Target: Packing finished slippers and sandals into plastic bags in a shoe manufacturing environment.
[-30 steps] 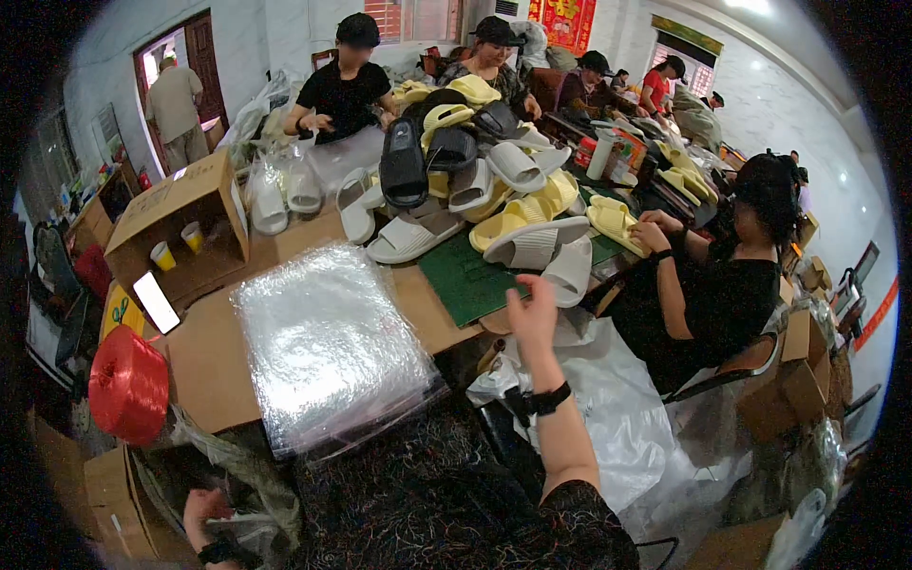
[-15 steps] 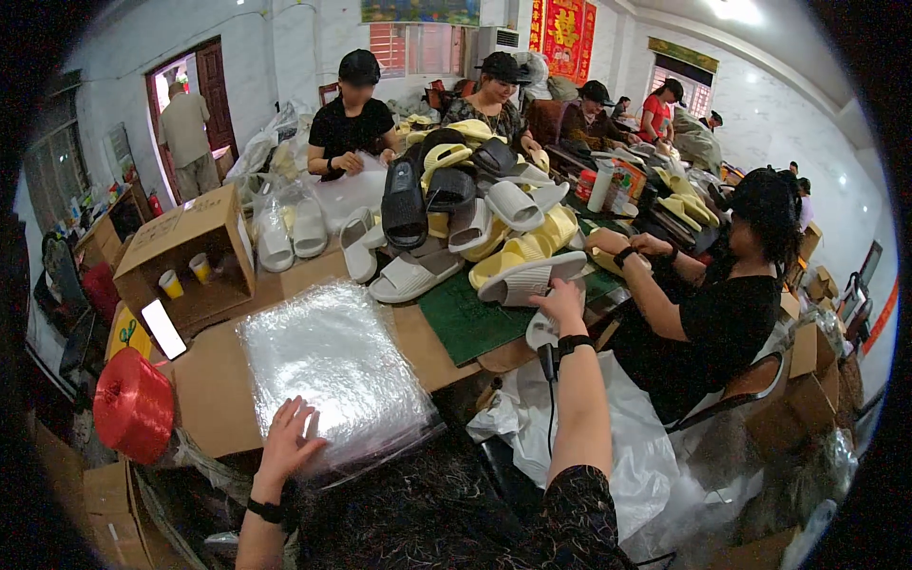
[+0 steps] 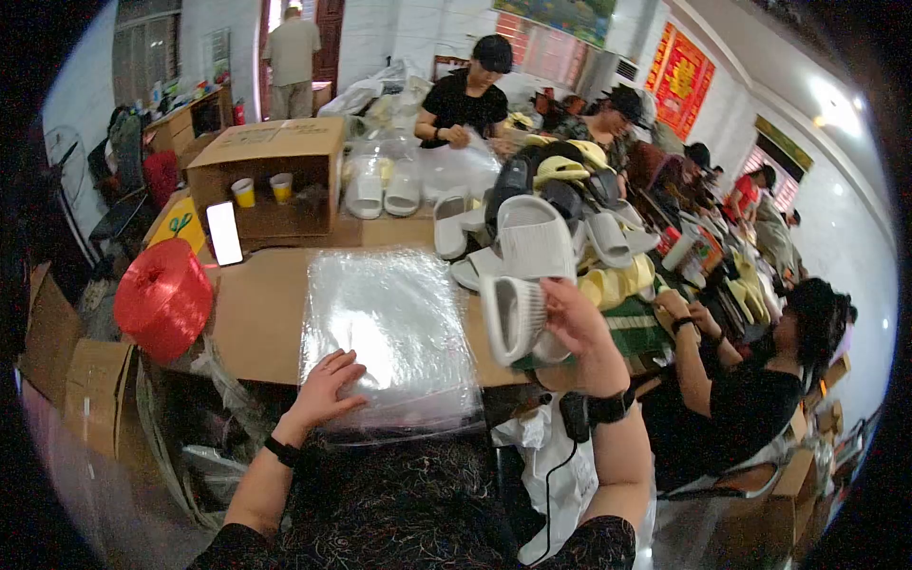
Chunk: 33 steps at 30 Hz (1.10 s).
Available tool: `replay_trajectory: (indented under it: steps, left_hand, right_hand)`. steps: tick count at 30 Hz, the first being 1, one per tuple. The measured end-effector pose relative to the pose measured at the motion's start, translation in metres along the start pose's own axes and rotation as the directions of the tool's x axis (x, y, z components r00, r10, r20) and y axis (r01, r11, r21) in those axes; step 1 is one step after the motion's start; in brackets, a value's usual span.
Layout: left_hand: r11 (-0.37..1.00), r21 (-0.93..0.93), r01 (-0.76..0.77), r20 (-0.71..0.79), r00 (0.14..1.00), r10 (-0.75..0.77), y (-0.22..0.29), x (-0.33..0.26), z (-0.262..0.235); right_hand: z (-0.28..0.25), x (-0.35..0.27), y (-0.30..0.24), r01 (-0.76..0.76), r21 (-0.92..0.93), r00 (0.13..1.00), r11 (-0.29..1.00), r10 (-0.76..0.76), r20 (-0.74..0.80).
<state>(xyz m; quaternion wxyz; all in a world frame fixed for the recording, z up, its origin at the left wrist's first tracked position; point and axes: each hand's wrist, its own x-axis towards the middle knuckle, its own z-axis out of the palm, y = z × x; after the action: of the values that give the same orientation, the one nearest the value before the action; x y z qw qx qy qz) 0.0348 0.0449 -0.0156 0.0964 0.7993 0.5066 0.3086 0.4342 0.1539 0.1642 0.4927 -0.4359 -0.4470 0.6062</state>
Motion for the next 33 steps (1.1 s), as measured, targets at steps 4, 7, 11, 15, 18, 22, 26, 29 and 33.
replay_trajectory:
  steps: [4, 7, 11, 15, 18, 22, 26, 29, 33]
  left_hand:
    - [0.999, 0.035, 0.038, 0.027, 0.999, -0.039, -0.005, -0.005, 0.006]
    - [0.998, 0.024, 0.061, 0.029, 0.998, -0.061, -0.007, -0.010, 0.009]
    - [1.000, -0.018, 0.003, 0.063, 0.998, -0.002, -0.002, -0.002, 0.000]
    - [1.000, 0.006, 0.012, 0.022, 1.000, -0.012, -0.002, -0.003, 0.002]
    - [1.000, -0.001, -0.004, -0.009, 1.000, 0.004, -0.006, -0.004, 0.003]
    - [0.996, -0.089, -0.011, -0.016, 1.000, 0.010, -0.008, -0.004, 0.003]
    - [0.999, -0.045, -0.011, -0.036, 0.999, 0.009, -0.005, -0.003, 0.004]
    - [0.999, -0.046, -0.003, -0.037, 0.999, 0.002, -0.004, -0.003, 0.002]
    - [0.999, -0.049, 0.011, -0.028, 1.000, -0.012, -0.001, -0.003, 0.001]
  right_hand:
    - [0.066, -0.009, 0.021, -0.213, 0.009, 0.916, 0.977, 0.196, 0.350]
    - [0.129, -0.010, 0.052, -0.274, 0.122, 0.887, 0.954, 0.202, 0.414]
    - [0.148, 0.034, 0.118, 0.198, -0.452, 0.923, 0.870, -0.010, 0.385]
    - [0.150, 0.043, 0.136, 0.424, -0.753, 0.906, 0.503, -0.231, 0.356]
    - [0.153, 0.024, 0.144, 0.452, -0.834, 0.889, 0.315, -0.237, 0.393]
    - [0.147, 0.013, 0.159, 0.325, -0.940, 0.859, -0.106, -0.382, 0.340]
    - [0.122, 0.039, 0.163, 0.352, -0.928, 0.877, -0.124, -0.303, 0.373]
    - [0.117, 0.057, 0.158, 0.441, -0.896, 0.832, -0.045, -0.354, 0.427]
    - [0.124, 0.083, 0.152, 0.592, -0.806, 0.770, 0.018, -0.308, 0.559]
